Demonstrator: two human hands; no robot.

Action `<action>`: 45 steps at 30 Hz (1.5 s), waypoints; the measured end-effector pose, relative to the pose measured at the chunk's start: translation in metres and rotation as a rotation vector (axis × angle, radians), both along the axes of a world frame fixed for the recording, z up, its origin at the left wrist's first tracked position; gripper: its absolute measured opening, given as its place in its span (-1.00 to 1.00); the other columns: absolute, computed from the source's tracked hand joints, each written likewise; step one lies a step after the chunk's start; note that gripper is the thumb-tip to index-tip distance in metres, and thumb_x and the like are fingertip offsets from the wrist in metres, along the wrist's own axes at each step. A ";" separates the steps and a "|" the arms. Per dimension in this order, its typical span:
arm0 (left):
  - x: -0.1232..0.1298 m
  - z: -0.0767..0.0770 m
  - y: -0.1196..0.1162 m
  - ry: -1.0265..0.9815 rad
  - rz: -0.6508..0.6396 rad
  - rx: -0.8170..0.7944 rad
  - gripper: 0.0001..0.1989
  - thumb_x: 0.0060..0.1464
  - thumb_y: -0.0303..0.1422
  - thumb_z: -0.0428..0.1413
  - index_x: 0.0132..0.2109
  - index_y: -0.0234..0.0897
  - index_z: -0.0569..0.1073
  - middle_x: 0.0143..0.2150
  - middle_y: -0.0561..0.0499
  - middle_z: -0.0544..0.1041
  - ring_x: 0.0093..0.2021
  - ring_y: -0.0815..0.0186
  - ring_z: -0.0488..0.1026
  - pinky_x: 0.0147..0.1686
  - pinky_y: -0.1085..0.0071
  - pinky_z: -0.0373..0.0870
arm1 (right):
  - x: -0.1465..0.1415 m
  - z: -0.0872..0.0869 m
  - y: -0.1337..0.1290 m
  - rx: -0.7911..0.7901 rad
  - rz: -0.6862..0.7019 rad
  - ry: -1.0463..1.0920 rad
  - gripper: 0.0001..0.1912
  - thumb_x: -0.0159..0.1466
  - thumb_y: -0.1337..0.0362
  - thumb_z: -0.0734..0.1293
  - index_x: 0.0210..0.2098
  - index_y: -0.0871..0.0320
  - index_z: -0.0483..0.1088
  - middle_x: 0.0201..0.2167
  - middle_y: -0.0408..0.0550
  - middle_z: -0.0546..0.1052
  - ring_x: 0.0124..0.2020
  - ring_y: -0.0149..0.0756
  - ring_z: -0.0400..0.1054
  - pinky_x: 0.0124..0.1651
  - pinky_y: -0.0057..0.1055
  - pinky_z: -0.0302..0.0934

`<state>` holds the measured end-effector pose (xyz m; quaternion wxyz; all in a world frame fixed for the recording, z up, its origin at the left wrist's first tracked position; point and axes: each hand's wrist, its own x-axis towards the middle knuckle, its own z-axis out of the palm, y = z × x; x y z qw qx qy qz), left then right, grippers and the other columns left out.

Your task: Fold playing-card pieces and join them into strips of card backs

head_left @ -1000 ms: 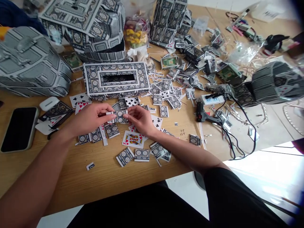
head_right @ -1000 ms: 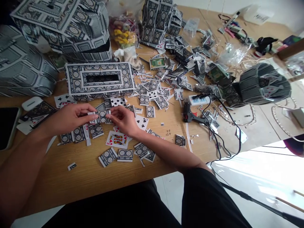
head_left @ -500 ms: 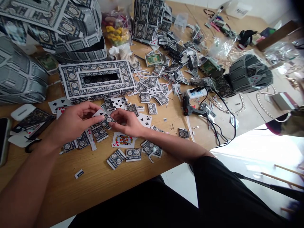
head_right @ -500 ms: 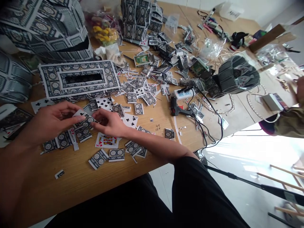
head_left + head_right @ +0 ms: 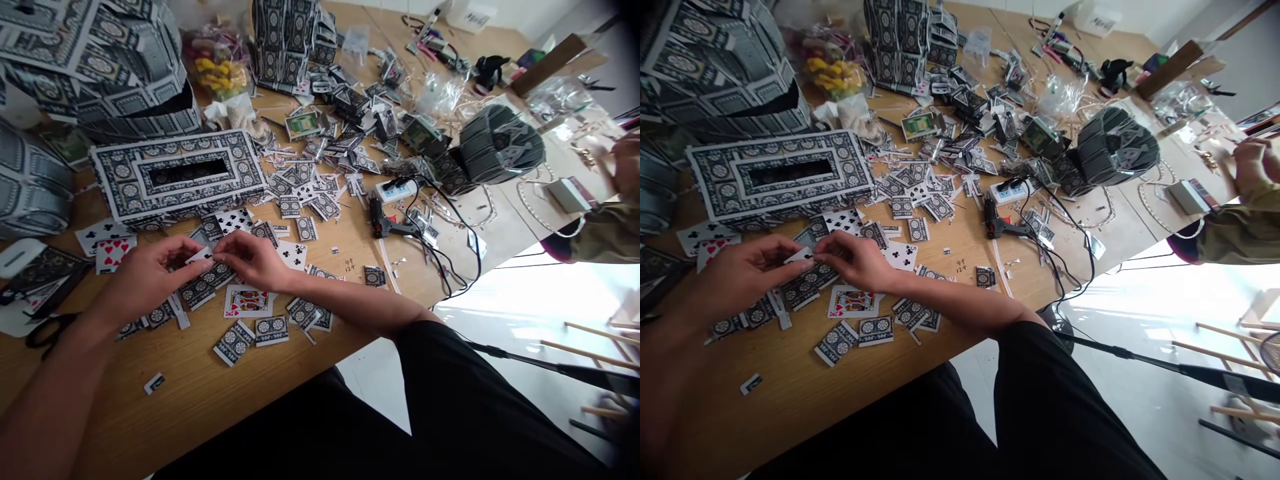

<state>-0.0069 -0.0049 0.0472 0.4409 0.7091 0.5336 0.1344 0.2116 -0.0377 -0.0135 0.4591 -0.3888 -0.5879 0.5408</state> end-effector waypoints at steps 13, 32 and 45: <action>0.008 0.002 0.000 -0.089 -0.076 -0.005 -0.75 0.24 -0.13 0.23 -0.16 -0.24 0.57 -0.32 0.04 0.60 -0.31 0.30 0.49 -0.29 0.42 0.40 | 0.001 0.003 -0.002 -0.087 -0.041 0.079 -0.61 0.31 0.04 0.50 0.00 0.09 0.43 -0.22 -0.09 0.62 -0.28 -0.37 0.49 -0.17 -0.42 0.41; 0.010 -0.006 0.000 -0.246 0.017 -0.008 -0.63 0.16 -0.09 0.27 -0.05 -0.26 0.49 -0.33 0.01 0.57 -0.35 0.31 0.49 -0.35 0.45 0.45 | 0.002 0.006 0.000 -0.204 -0.047 0.137 -0.56 0.24 -0.08 0.52 -0.16 0.09 0.38 -0.34 -0.16 0.53 -0.45 -0.43 0.45 -0.37 -0.41 0.42; 0.004 -0.016 0.002 -0.312 0.024 0.027 -0.68 0.19 -0.14 0.30 -0.05 -0.27 0.56 -0.28 0.00 0.61 -0.32 0.32 0.52 -0.30 0.44 0.49 | 0.001 -0.003 0.002 -0.275 -0.051 0.223 -0.52 0.13 0.00 0.62 -0.12 0.11 0.50 -0.25 -0.05 0.63 -0.23 -0.30 0.54 -0.15 -0.33 0.51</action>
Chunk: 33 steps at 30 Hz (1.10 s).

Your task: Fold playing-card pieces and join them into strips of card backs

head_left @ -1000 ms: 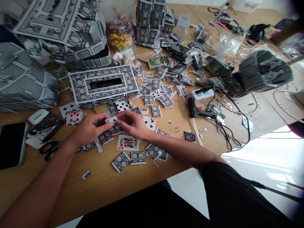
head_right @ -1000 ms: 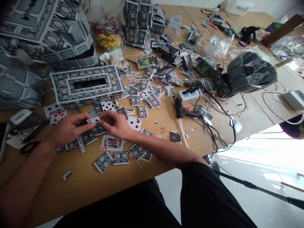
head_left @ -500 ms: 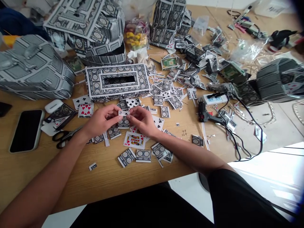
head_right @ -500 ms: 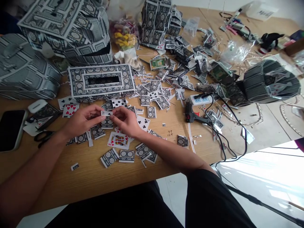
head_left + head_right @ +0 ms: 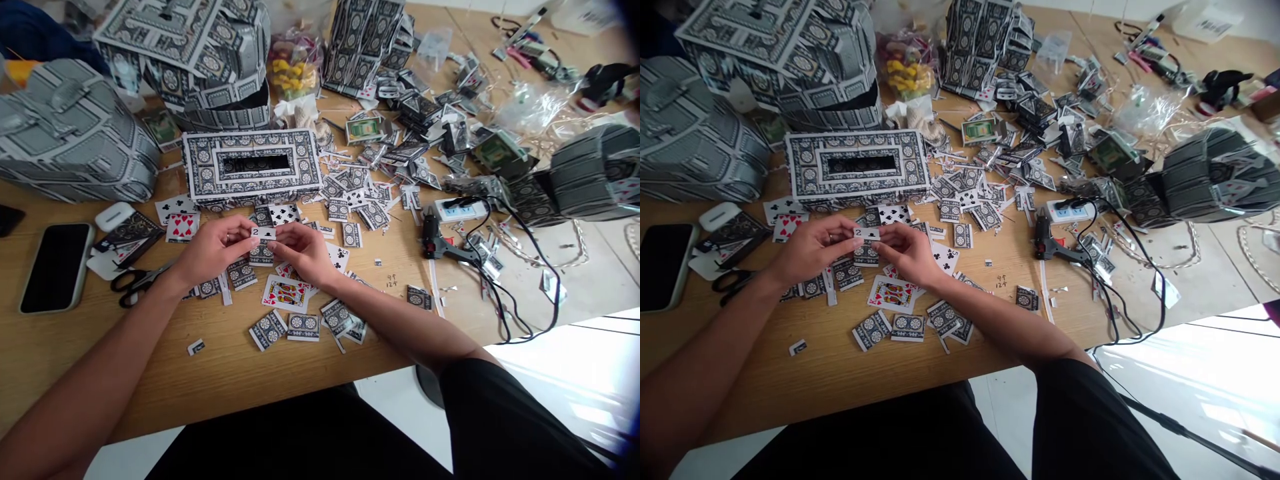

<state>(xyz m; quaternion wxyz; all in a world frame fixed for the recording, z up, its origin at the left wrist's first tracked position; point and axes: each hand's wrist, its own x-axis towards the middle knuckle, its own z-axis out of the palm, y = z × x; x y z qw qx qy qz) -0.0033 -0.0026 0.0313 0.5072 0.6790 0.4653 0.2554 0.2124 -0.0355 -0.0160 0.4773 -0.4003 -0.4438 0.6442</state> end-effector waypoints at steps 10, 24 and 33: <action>0.004 -0.003 -0.002 -0.070 0.010 0.105 -0.75 0.19 -0.20 0.30 -0.06 -0.22 0.60 -0.33 0.04 0.57 -0.38 0.36 0.49 -0.40 0.46 0.42 | 0.002 0.010 0.000 0.074 -0.001 -0.027 -0.61 0.19 0.00 0.59 -0.16 0.08 0.49 -0.39 -0.17 0.59 -0.41 -0.39 0.47 -0.27 -0.38 0.46; 0.006 -0.004 -0.003 -0.100 0.000 0.048 -0.84 0.16 -0.25 0.30 -0.19 -0.25 0.57 -0.39 0.04 0.57 -0.42 0.36 0.49 -0.42 0.47 0.45 | 0.002 0.013 -0.001 0.090 0.019 -0.061 -0.67 0.24 0.02 0.54 -0.22 0.11 0.48 -0.44 -0.18 0.57 -0.50 -0.43 0.44 -0.42 -0.42 0.38; 0.011 -0.009 -0.006 -0.075 0.027 0.118 -0.88 0.19 -0.30 0.21 -0.26 -0.24 0.58 -0.39 0.03 0.55 -0.46 0.37 0.43 -0.51 0.46 0.33 | 0.008 0.017 0.000 0.076 0.002 -0.125 -0.83 0.25 0.16 0.45 -0.27 0.13 0.62 -0.45 -0.15 0.58 -0.46 -0.40 0.45 -0.35 -0.39 0.34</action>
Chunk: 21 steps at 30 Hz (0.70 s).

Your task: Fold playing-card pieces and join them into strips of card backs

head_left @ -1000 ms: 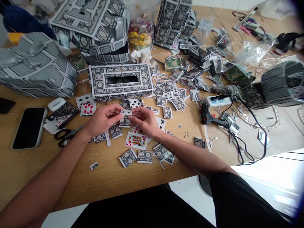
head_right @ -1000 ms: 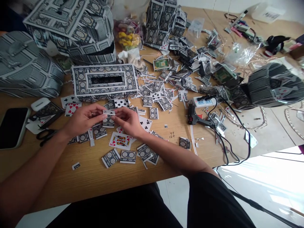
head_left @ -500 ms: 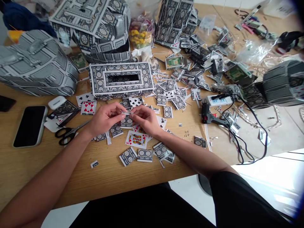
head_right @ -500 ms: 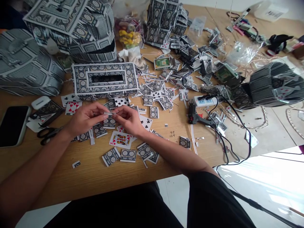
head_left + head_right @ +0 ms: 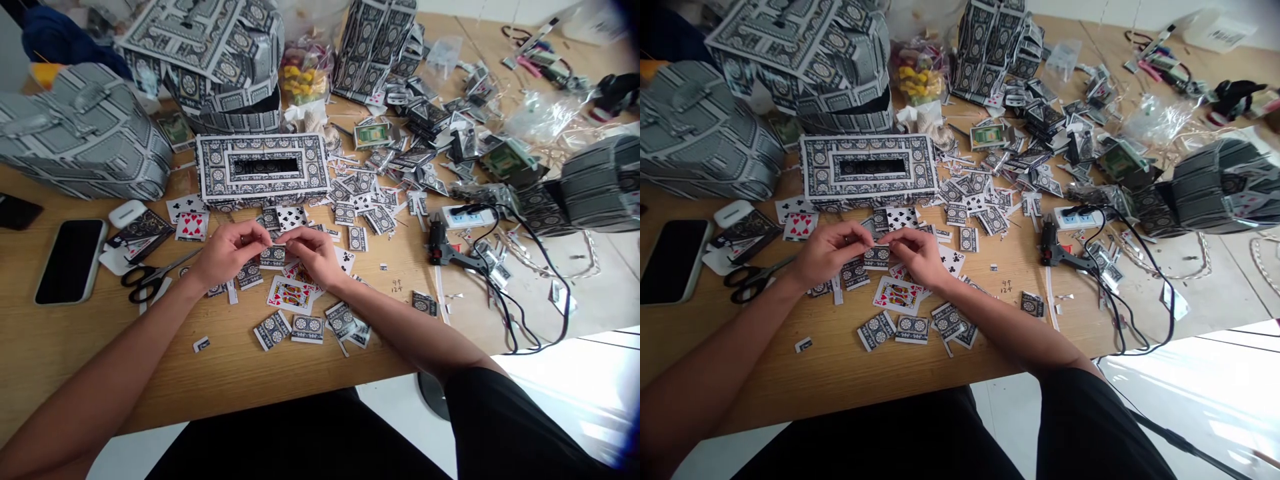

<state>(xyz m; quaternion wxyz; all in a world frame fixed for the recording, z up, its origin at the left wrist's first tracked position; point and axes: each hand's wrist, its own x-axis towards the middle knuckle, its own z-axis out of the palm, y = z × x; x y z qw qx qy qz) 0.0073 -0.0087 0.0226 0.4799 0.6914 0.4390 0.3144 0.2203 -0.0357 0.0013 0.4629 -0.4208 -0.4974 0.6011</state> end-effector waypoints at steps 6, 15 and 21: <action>-0.003 -0.001 -0.004 0.026 -0.011 0.039 -0.85 0.25 -0.30 0.17 -0.16 -0.25 0.61 -0.36 0.01 0.59 -0.45 0.37 0.43 -0.49 0.44 0.30 | -0.004 -0.002 -0.002 -0.027 -0.048 0.015 -0.71 0.21 0.04 0.55 -0.27 0.14 0.62 -0.40 -0.08 0.63 -0.41 -0.38 0.43 -0.32 -0.37 0.35; -0.002 -0.002 -0.006 0.037 0.019 0.072 -0.78 0.25 -0.21 0.25 -0.06 -0.23 0.52 -0.27 0.02 0.62 -0.35 0.34 0.52 -0.39 0.45 0.42 | -0.007 -0.011 -0.002 0.028 -0.022 0.047 -0.53 0.19 0.03 0.60 -0.01 0.09 0.52 -0.27 -0.09 0.63 -0.28 -0.34 0.52 -0.21 -0.36 0.43; -0.004 -0.003 -0.005 0.169 0.025 0.172 -0.76 0.31 -0.17 0.22 -0.20 -0.24 0.61 -0.45 0.07 0.57 -0.49 0.40 0.42 -0.46 0.45 0.34 | -0.008 -0.009 -0.005 0.025 -0.032 -0.001 -0.55 0.19 0.00 0.60 -0.09 0.08 0.47 -0.30 -0.10 0.62 -0.28 -0.32 0.53 -0.19 -0.35 0.44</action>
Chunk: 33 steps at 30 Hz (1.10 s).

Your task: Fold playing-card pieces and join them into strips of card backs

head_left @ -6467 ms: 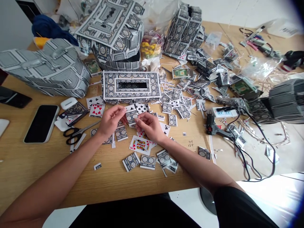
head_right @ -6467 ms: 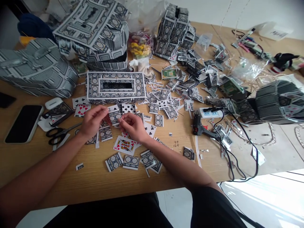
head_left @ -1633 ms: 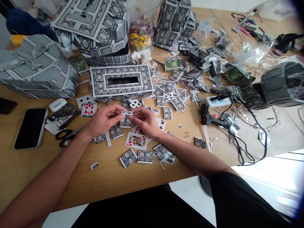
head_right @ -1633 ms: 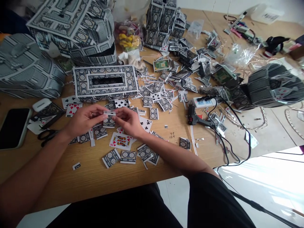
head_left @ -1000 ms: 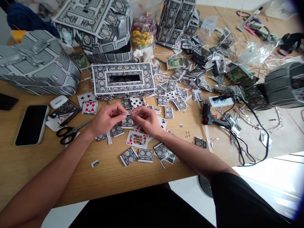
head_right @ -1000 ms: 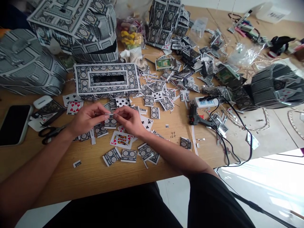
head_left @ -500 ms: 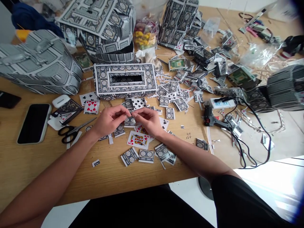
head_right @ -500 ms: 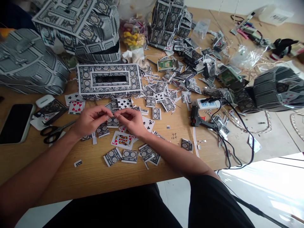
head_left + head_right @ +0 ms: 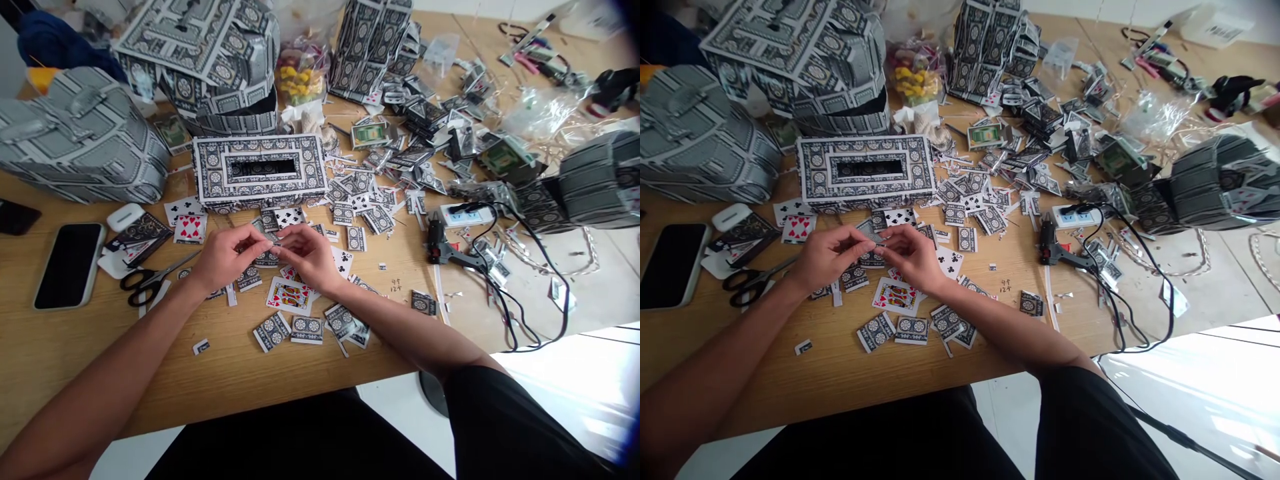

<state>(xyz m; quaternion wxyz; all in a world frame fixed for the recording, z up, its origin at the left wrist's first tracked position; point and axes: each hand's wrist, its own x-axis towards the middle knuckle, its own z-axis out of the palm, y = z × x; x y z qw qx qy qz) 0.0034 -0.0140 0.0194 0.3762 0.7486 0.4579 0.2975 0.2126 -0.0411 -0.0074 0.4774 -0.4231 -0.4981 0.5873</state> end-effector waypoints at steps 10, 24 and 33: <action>0.004 0.005 -0.004 -0.044 0.041 -0.006 -0.74 0.27 -0.19 0.24 -0.32 -0.27 0.56 -0.49 0.08 0.53 -0.51 0.41 0.36 -0.50 0.45 0.29 | 0.004 0.000 -0.001 0.081 0.038 -0.127 -0.65 0.37 -0.05 0.45 -0.18 0.13 0.53 -0.38 -0.14 0.58 -0.42 -0.42 0.40 -0.35 -0.39 0.27; 0.005 0.007 -0.007 0.049 -0.093 0.095 -0.72 0.30 -0.23 0.15 -0.38 -0.24 0.47 -0.58 0.16 0.34 -0.58 0.44 0.21 -0.53 0.44 0.14 | 0.004 -0.002 -0.002 0.143 0.037 -0.224 -0.70 0.40 -0.01 0.42 -0.20 0.11 0.51 -0.38 -0.16 0.56 -0.38 -0.39 0.34 -0.29 -0.37 0.23; 0.006 -0.005 -0.009 0.018 0.124 0.126 -0.72 0.34 -0.18 0.15 -0.33 -0.21 0.46 -0.56 0.11 0.43 -0.57 0.40 0.29 -0.53 0.44 0.23 | 0.002 0.003 -0.005 0.396 -0.073 -0.411 -0.46 0.27 0.08 0.57 0.20 0.03 0.51 0.08 0.07 0.57 0.08 -0.11 0.48 0.21 -0.11 0.39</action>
